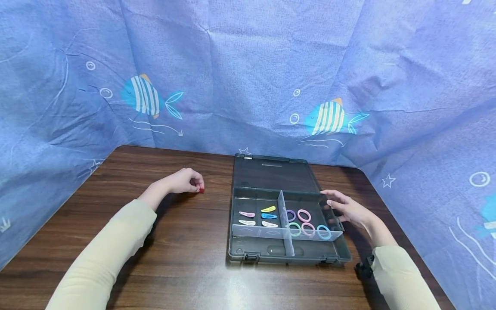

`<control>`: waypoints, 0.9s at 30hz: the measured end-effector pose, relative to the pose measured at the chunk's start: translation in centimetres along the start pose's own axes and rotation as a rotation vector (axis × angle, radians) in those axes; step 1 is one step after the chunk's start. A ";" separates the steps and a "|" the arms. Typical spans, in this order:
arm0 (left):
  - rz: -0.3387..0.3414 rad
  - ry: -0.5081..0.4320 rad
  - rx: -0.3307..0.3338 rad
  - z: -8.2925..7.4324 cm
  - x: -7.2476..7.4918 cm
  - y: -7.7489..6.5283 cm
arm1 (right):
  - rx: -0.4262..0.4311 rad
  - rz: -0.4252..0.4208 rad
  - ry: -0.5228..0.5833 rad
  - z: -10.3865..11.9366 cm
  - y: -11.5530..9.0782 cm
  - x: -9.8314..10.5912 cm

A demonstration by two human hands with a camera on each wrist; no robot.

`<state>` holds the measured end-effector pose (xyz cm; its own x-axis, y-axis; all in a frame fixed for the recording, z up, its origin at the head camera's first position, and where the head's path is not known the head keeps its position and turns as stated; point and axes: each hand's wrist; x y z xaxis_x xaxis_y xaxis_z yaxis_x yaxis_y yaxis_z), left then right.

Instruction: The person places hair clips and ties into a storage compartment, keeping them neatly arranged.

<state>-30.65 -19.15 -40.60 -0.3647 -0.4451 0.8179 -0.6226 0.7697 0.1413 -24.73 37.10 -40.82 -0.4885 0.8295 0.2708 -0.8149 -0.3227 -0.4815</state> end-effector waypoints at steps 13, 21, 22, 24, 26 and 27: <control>-0.034 -0.024 -0.031 -1.6 0.4 1.1 | 0.025 0.005 -0.010 -0.2 0.1 0.1; -0.087 -0.001 -0.049 -2.9 0.5 1.8 | 0.037 0.016 -0.001 -0.2 0.1 0.0; -0.094 0.002 -0.054 -3.1 0.5 1.9 | 0.037 0.017 -0.002 -0.2 0.2 0.0; -0.104 0.007 -0.075 -3.5 0.5 2.1 | 0.034 0.016 -0.004 -0.2 0.2 0.0; -0.111 0.012 -0.095 -3.8 0.4 2.4 | 0.032 0.016 -0.005 -0.2 0.2 0.0; -0.112 0.011 -0.102 -4.0 0.4 2.5 | 0.031 0.015 -0.005 -0.2 0.2 0.0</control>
<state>-29.61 -15.54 -37.73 -0.2887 -0.5263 0.7998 -0.5851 0.7582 0.2877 -24.82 37.14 -41.11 -0.5020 0.8224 0.2679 -0.8167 -0.3487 -0.4599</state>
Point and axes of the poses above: each hand's wrist, its own y-axis towards the middle knuckle, its own x-axis out of the back of the hand, z = x × y, and after that the axes turned 14 degrees about -x, right-handed
